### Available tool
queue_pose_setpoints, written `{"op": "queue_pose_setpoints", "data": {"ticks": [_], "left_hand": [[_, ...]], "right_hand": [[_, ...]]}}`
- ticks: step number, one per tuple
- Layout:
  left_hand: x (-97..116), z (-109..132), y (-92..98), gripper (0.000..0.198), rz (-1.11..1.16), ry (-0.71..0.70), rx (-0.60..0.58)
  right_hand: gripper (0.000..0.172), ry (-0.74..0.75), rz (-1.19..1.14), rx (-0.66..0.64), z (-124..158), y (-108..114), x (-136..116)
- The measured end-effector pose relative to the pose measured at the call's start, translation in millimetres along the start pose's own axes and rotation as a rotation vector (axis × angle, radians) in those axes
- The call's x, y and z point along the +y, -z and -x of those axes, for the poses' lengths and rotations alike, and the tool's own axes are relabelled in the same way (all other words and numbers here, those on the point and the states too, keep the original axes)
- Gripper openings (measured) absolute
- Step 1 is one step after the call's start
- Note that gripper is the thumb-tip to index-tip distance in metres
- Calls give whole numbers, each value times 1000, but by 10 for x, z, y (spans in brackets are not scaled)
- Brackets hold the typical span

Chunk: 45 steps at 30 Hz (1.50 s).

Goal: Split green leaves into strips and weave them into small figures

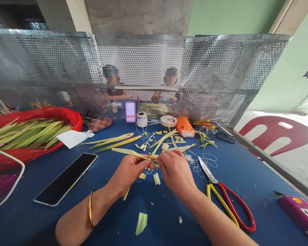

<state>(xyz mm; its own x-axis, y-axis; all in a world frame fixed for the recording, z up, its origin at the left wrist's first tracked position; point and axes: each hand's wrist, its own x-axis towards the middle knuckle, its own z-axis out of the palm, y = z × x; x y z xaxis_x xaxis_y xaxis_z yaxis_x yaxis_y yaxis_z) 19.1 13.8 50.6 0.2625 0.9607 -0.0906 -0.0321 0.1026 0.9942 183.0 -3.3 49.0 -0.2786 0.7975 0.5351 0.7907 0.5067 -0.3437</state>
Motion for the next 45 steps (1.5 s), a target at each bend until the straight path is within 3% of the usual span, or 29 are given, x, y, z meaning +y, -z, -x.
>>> {"op": "queue_pose_setpoints", "data": {"ticks": [4,6,11,14,16,21,27,30,34,38,42,45], "left_hand": [[-24,-29,31,21,-137,-112,-23],[-26,-37,51,20,-126,-93,-49],[26,-5,58,23,-74,56,-148],[34,24,30,31,-81,92,-166],[6,28,14,29,-104,84,-154],[-103,3,11,26,-121,119,-226],[-40,-15,63,34,74,221,-138],[-13,-35,90,30,193,240,-40],[-77,-75,83,20,275,171,97],[-124,-88,55,20,184,74,98],[-106,-97,65,19,179,38,145],[-89,-117,96,18,251,101,173]], "right_hand": [[26,4,4,33,25,-1,-18],[27,-91,-71,1,24,-15,2],[34,-479,-575,-106,-15,-68,34],[34,-560,-851,-71,-16,-103,-1],[33,-602,-916,-18,4,-140,-23],[35,-629,-785,79,42,-224,25],[38,-472,-526,-188,-15,-111,130],[38,-396,-380,-244,-5,-54,97],[38,-375,-357,-358,12,-23,69],[38,-356,-361,-534,-22,56,150],[39,-282,-329,-518,-55,170,258],[42,-302,-281,-429,-57,187,350]]}}
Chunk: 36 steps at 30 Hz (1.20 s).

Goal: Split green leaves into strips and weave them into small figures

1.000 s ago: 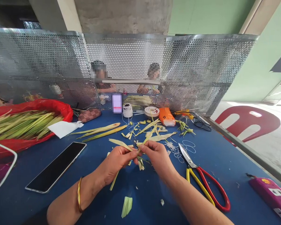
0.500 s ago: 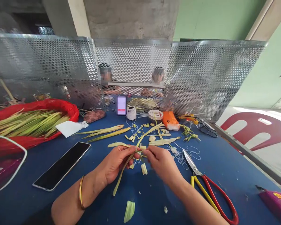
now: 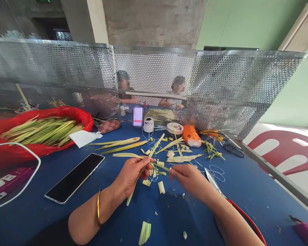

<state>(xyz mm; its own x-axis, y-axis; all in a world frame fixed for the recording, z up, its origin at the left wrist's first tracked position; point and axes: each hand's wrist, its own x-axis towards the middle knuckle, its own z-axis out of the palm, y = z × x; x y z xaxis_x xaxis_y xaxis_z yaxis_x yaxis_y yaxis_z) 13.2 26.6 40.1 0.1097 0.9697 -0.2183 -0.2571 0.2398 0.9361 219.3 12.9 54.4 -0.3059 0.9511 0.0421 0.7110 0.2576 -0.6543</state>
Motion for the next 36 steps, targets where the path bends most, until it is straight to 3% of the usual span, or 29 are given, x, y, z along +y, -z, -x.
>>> {"op": "queue_pose_setpoints", "data": {"ticks": [4,7,9,11,15,18,20,22,25,29,32,36], "left_hand": [[30,6,19,20,50,129,-34],[43,50,9,27,23,150,-85],[45,81,-7,28,-6,141,-103],[42,101,-26,26,-42,117,-129],[19,123,-69,21,-161,54,-213],[-17,143,-97,22,-286,21,-241],[-46,166,-109,26,-373,-6,-282],[-66,197,-115,31,-437,-31,-339],[-66,239,-116,30,-478,-52,-398],[-56,270,-107,33,-644,-170,-338],[-76,296,-113,31,-796,-255,-307],[-96,321,-129,26,-800,-298,-391]], "right_hand": [[41,-95,120,295,-53,-13,118],[35,-39,267,550,-68,-60,103],[32,67,227,552,-60,-117,35],[30,146,79,466,-48,-191,-46],[28,123,-103,419,-24,-312,-141],[31,36,-133,588,2,-330,-149],[29,75,-90,705,23,-315,-155],[25,170,-37,687,37,-296,-171],[22,219,-45,511,43,-275,-208],[23,226,-139,388,49,-294,-263],[18,250,-201,329,74,-355,-314],[21,200,-322,357,118,-428,-379]]}}
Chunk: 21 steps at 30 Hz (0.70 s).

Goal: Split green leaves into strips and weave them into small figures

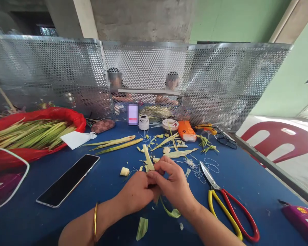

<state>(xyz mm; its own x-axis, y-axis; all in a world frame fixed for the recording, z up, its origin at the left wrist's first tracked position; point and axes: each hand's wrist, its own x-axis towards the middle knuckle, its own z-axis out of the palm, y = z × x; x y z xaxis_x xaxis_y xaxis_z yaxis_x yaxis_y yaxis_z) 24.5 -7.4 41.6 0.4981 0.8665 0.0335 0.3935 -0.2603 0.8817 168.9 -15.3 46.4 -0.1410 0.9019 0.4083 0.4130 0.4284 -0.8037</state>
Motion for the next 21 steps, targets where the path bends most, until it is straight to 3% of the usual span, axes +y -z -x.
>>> {"op": "queue_pose_setpoints", "data": {"ticks": [4,7,9,11,14,18,21], "left_hand": [[-2,-53,40,29,225,124,-12],[15,-100,105,26,479,265,117],[31,-113,143,27,648,319,220],[40,-115,161,29,778,322,295],[45,-112,139,33,870,273,335],[74,-107,54,26,815,258,304],[84,-109,3,22,678,243,311]], "right_hand": [[16,-24,-80,139,32,26,-40],[12,-1,-76,366,34,82,-49],[17,-43,-2,450,18,101,-36],[31,-153,22,359,-11,90,-3],[44,-353,-205,134,-65,36,70],[34,-465,-567,204,-99,-17,131],[33,-426,-597,187,-99,-18,127]]}}
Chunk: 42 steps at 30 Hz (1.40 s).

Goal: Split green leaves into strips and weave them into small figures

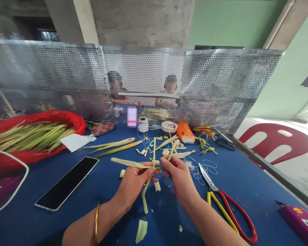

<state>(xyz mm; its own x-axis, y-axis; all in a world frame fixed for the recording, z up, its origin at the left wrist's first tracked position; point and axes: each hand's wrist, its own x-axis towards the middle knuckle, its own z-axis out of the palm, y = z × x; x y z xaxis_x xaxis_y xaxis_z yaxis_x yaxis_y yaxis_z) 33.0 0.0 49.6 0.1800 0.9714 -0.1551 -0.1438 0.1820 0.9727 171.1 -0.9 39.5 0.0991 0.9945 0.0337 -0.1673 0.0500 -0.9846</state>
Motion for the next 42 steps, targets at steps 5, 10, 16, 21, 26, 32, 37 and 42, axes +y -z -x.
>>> {"op": "queue_pose_setpoints", "data": {"ticks": [5,10,16,21,26,32,37,42], "left_hand": [[-51,-31,57,34,-223,-44,-57],[59,57,157,22,-636,-324,70],[159,50,156,23,-519,-384,66],[92,50,63,43,-113,-139,-175],[94,155,-10,51,45,-92,-259],[130,134,85,34,-188,-376,-86],[216,18,199,29,14,-273,67],[232,8,228,53,84,82,-434]], "right_hand": [[35,166,194,74,-50,82,-75],[36,302,307,221,-147,277,-231],[41,238,334,-39,-83,269,-322],[36,161,187,-169,-3,154,-254],[31,130,109,-136,4,129,-203],[36,-14,-154,-111,44,138,-332],[38,-136,-167,-267,81,146,-353],[40,-5,192,-243,69,93,-292]]}}
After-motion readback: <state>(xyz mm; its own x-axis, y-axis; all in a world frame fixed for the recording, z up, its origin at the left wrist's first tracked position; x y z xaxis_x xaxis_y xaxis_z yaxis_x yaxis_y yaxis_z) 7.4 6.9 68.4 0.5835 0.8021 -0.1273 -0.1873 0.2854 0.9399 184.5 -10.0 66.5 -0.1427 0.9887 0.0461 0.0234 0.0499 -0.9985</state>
